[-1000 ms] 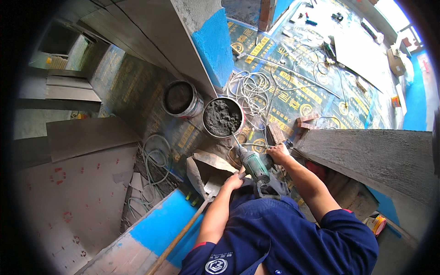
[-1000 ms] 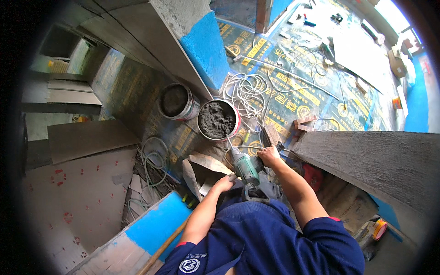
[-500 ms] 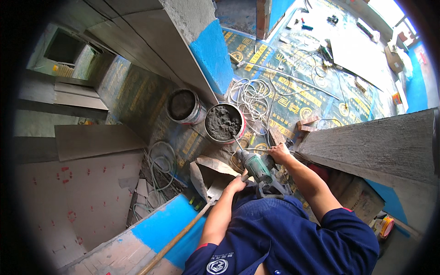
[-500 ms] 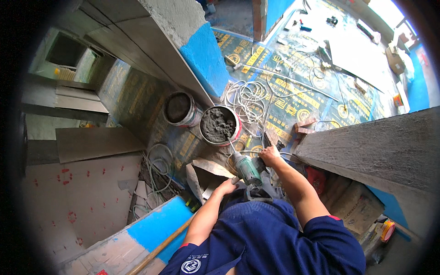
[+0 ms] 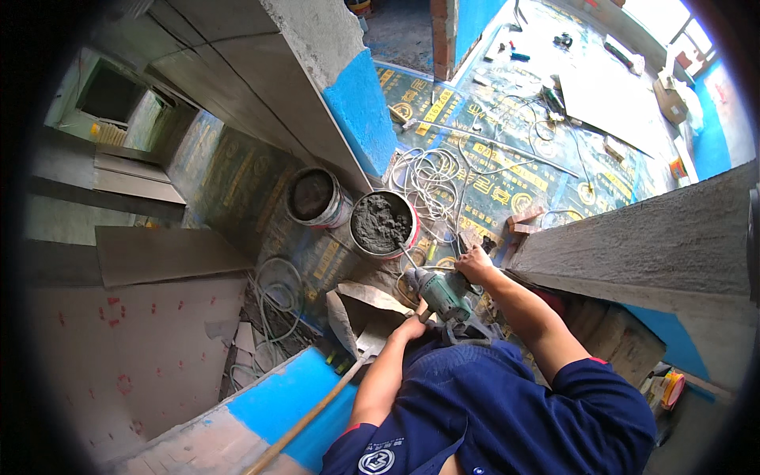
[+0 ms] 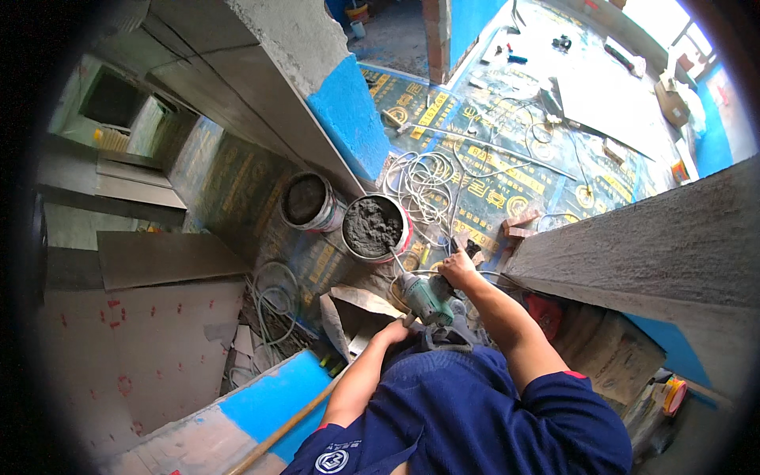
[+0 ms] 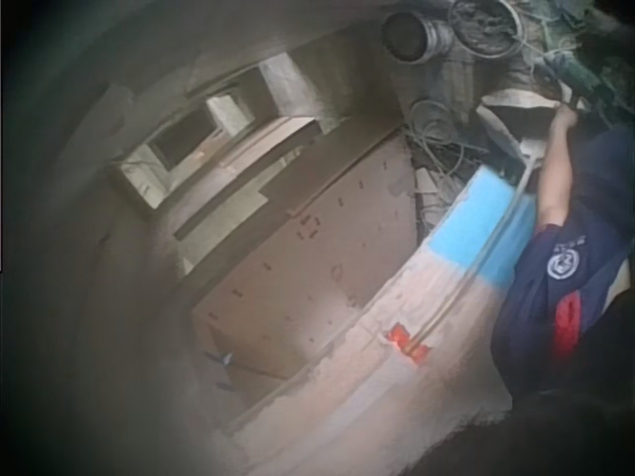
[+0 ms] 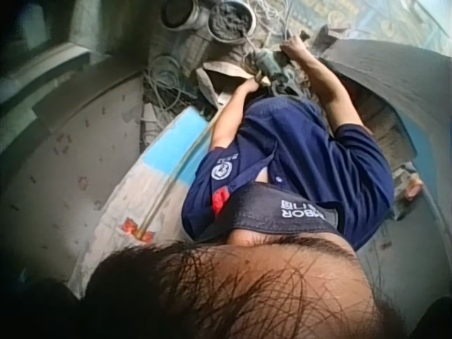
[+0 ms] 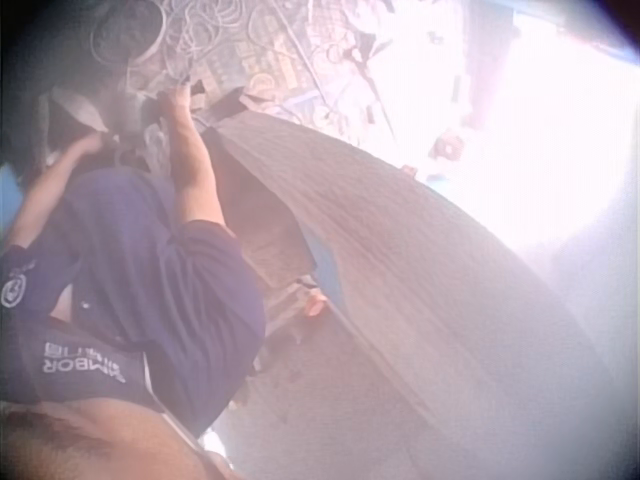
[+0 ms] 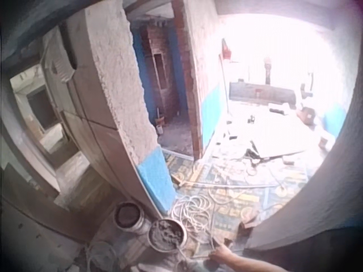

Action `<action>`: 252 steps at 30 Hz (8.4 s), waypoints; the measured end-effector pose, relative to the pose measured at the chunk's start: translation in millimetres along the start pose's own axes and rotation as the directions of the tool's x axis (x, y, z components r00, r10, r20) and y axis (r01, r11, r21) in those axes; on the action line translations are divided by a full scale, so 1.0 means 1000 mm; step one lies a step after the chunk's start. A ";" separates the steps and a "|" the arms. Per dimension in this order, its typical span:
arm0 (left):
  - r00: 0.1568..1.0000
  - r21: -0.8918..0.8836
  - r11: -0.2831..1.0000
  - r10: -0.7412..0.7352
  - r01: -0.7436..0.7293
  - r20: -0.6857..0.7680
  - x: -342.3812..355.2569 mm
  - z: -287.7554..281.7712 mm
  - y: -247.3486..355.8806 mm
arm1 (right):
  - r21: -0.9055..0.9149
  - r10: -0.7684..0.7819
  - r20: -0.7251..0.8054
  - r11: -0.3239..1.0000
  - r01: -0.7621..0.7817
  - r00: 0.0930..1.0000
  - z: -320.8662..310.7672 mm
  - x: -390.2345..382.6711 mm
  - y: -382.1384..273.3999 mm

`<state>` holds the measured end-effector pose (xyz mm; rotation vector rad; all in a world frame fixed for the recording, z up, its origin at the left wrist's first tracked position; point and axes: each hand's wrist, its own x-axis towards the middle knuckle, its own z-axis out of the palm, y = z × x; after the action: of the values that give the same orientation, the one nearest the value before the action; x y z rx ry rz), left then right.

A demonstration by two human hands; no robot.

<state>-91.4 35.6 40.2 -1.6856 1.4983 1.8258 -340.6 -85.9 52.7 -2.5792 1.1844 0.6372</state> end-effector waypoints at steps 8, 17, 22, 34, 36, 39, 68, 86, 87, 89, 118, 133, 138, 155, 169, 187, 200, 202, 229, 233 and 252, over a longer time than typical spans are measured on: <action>0.999 -0.002 0.999 -0.045 0.045 0.010 0.011 0.015 -0.015 | -0.025 -0.030 0.030 0.999 0.031 0.999 -0.008 -0.007 -0.003; 0.995 -0.029 0.998 0.050 -0.052 -0.088 0.000 0.017 -0.007 | -0.038 -0.049 -0.001 0.998 0.049 0.999 -0.007 -0.007 0.001; 0.970 0.079 0.990 -0.093 0.113 -0.223 -0.006 0.013 -0.008 | 0.018 -0.056 -0.010 0.998 0.057 0.998 -0.019 -0.008 0.000; 0.709 0.305 0.940 0.111 0.154 -0.697 -0.053 -0.066 0.055 | 0.219 0.017 -0.120 0.976 0.010 0.993 -0.070 0.000 0.036; 0.667 0.336 0.935 0.179 0.113 -0.723 -0.057 -0.074 0.054 | 0.193 0.015 -0.155 0.981 0.015 0.988 -0.074 -0.003 0.035; 0.626 0.363 0.931 0.260 0.041 -0.735 -0.063 -0.087 0.060 | 0.239 0.052 -0.117 0.971 -0.022 0.992 -0.099 -0.015 0.031; 0.785 0.001 0.985 0.140 -0.175 -0.603 -0.048 -0.116 0.067 | 0.069 -0.163 -0.073 0.983 0.168 0.984 -0.170 0.056 0.078; 0.824 -0.158 0.979 0.017 -0.129 -0.566 -0.069 -0.132 0.110 | 0.194 -0.157 -0.092 0.966 0.172 0.983 -0.153 0.051 0.101; 0.818 -0.151 0.979 0.023 -0.134 -0.575 -0.070 -0.132 0.112 | 0.196 -0.151 -0.087 0.966 0.166 0.985 -0.153 0.050 0.102; 0.811 -0.147 0.979 0.028 -0.141 -0.585 -0.074 -0.133 0.115 | 0.224 -0.152 -0.134 0.958 0.179 0.979 -0.150 0.049 0.104; 0.646 -0.169 0.920 0.109 -0.353 -0.756 -0.066 -0.125 0.079 | 0.269 -0.061 -0.223 0.956 0.122 0.973 -0.145 0.034 0.081; 0.576 -0.265 0.871 0.026 -0.415 -0.817 -0.042 -0.146 0.103 | 0.160 -0.288 -0.234 0.931 0.329 0.929 -0.204 0.113 0.125; 0.578 -0.326 0.842 -0.020 -0.430 -0.816 -0.034 -0.151 0.112 | 0.047 -0.441 -0.220 0.886 0.461 0.870 -0.236 0.154 0.138; 0.156 -0.254 0.779 -0.201 -0.573 -0.967 0.003 -0.151 0.133 | -0.161 -0.670 -0.130 0.742 0.651 0.731 -0.327 0.242 0.111; 0.074 -0.004 0.967 0.016 -0.256 -0.997 0.033 -0.133 0.113 | -0.333 -0.741 -0.122 0.657 0.676 0.660 -0.349 0.252 0.073; 0.941 -0.958 -0.173 -0.292 -0.229 -0.172 0.058 -0.103 0.076 | -0.360 -0.637 -0.137 0.745 0.561 0.758 -0.313 0.197 0.054; 0.956 -0.976 -0.052 -0.220 -0.210 -0.193 0.058 -0.088 0.059 | -0.242 -0.482 -0.208 0.869 0.433 0.851 -0.293 0.146 0.053; 0.968 -0.979 -0.064 -0.177 -0.193 -0.179 0.059 -0.086 0.052 | -0.236 -0.465 -0.209 0.877 0.417 0.860 -0.287 0.138 0.052; 0.801 -0.686 0.619 -0.146 -0.384 -0.580 -0.002 -0.085 0.045 | 0.054 -0.070 -0.346 0.994 0.094 0.936 -0.176 0.032 0.066; 0.765 -0.608 0.688 -0.118 -0.397 -0.633 -0.004 -0.081 0.041 | 0.074 -0.032 -0.338 0.995 0.061 0.940 -0.160 0.025 0.067; 0.918 -0.471 0.879 -0.123 -0.076 -0.378 0.039 -0.117 -0.010 | 0.168 0.054 -0.201 0.986 -0.019 0.978 -0.040 0.095 0.054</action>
<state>-26.4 -68.0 25.0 -2.4228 1.1949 2.0497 -315.7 -199.2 40.8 -2.5337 1.2897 0.2696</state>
